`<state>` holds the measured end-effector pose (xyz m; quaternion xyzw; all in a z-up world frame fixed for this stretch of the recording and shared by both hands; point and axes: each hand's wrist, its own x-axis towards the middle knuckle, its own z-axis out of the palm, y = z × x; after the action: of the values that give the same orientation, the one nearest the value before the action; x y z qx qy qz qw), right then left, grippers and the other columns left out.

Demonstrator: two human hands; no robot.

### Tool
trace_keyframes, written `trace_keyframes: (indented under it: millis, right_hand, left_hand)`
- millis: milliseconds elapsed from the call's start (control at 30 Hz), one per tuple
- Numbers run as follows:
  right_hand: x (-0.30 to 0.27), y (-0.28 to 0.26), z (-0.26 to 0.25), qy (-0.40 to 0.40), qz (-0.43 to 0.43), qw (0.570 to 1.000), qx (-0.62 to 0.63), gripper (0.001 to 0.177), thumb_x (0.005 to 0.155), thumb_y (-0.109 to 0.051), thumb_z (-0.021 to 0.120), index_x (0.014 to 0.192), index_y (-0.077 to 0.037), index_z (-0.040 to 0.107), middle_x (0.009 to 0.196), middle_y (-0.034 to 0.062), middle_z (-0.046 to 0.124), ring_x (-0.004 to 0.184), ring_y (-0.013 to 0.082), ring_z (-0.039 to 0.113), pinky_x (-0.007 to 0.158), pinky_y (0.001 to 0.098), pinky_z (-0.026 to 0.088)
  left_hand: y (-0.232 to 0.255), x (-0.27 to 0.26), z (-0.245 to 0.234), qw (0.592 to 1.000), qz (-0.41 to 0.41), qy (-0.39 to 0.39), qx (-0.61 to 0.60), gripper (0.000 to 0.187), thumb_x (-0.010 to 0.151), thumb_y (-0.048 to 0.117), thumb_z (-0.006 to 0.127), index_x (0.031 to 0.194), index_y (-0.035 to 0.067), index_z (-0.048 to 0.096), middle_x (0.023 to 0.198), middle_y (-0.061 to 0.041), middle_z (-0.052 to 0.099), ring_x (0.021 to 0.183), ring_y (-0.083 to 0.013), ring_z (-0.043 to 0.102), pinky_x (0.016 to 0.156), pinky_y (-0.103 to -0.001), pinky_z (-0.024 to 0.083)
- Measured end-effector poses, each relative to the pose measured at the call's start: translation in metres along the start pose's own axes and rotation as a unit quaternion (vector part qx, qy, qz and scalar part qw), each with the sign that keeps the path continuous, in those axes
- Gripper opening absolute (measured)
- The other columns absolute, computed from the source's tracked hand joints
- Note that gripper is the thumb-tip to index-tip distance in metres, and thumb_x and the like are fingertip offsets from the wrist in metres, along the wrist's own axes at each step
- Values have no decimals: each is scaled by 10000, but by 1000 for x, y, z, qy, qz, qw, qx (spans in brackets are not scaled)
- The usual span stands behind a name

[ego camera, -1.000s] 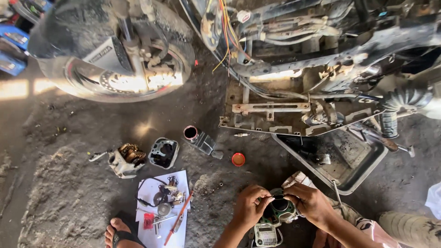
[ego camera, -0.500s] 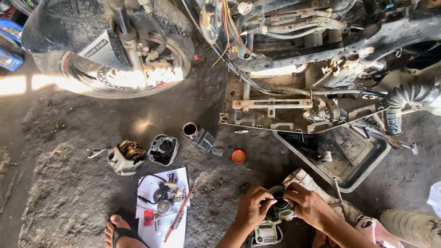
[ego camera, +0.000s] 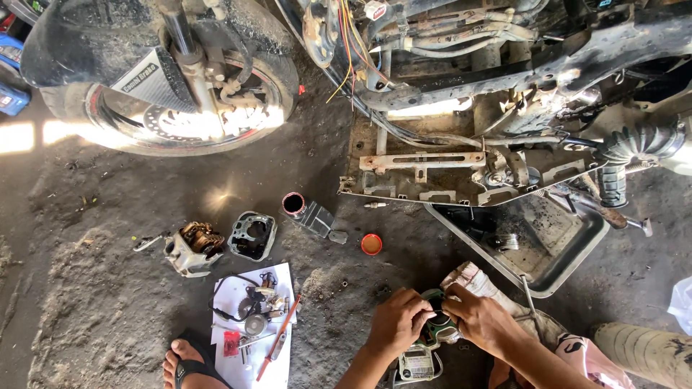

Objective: The person assembles a motorcycle engine by hand, starting with a piston and cylinder. They apply lubricant from a small container to the piston rings and cylinder walls. The person then installs the piston rings onto the piston and fits the piston into the cylinder, rotating and adjusting the components to ensure proper alignment.

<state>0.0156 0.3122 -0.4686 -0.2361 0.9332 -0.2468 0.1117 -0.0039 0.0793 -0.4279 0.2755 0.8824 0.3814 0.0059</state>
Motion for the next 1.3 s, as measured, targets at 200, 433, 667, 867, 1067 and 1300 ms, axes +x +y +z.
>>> trace_keyframes:
  millis: [200, 433, 667, 867, 1067, 1300]
  right_hand:
    - [-4, 16, 5, -63, 30, 997, 46, 227, 909, -277, 726, 1128, -229, 685, 1514, 75, 454, 670, 117, 770, 477, 198, 696]
    - [-20, 23, 20, -149, 11, 988, -45, 940, 693, -291, 1001, 1355, -207, 338, 1642, 154, 208, 569, 87, 684, 422, 208, 658]
    - [-16, 15, 17, -119, 34, 992, -20, 768, 759, -210, 909, 1320, -221, 384, 1555, 97, 337, 595, 161, 738, 568, 286, 725]
    - [-21, 23, 31, -99, 12, 995, -5, 732, 811, -246, 882, 1349, -211, 387, 1394, 106, 435, 593, 131, 712, 499, 241, 715]
    - [-23, -8, -5, -54, -15, 998, -1, 785, 730, -74, 874, 1313, -207, 366, 1572, 136, 314, 514, 136, 730, 478, 240, 726]
    - [-19, -62, -114, 44, -30, 998, -16, 474, 765, -102, 707, 1189, -235, 543, 1664, 198, 204, 497, 196, 740, 418, 357, 619]
  left_hand:
    - [-9, -8, 4, 998, 13, -5, -56, 472, 846, 539, 734, 984, 92, 667, 1151, -117, 531, 1101, -300, 499, 851, -453, 521]
    - [-4, -29, 15, 989, -52, -108, -86, 852, 581, 387, 981, 1220, 123, 483, 1591, -292, 226, 1470, -563, 244, 1148, -662, 320]
    - [0, -29, 23, 994, -18, -66, -80, 737, 716, 343, 873, 1241, 84, 425, 1440, -279, 376, 1373, -518, 402, 1063, -606, 419]
    - [8, -27, 23, 993, -36, -32, -108, 683, 677, 162, 851, 1212, 95, 432, 1341, -225, 453, 1198, -413, 520, 937, -494, 507]
    - [15, -23, 9, 993, 17, 27, -113, 588, 633, 77, 885, 1096, 86, 524, 1326, -237, 475, 1176, -437, 527, 946, -510, 500]
    - [59, 32, -79, 983, 153, 65, -78, 509, 669, 97, 872, 1095, 72, 594, 1424, -254, 422, 1329, -506, 438, 1056, -605, 452]
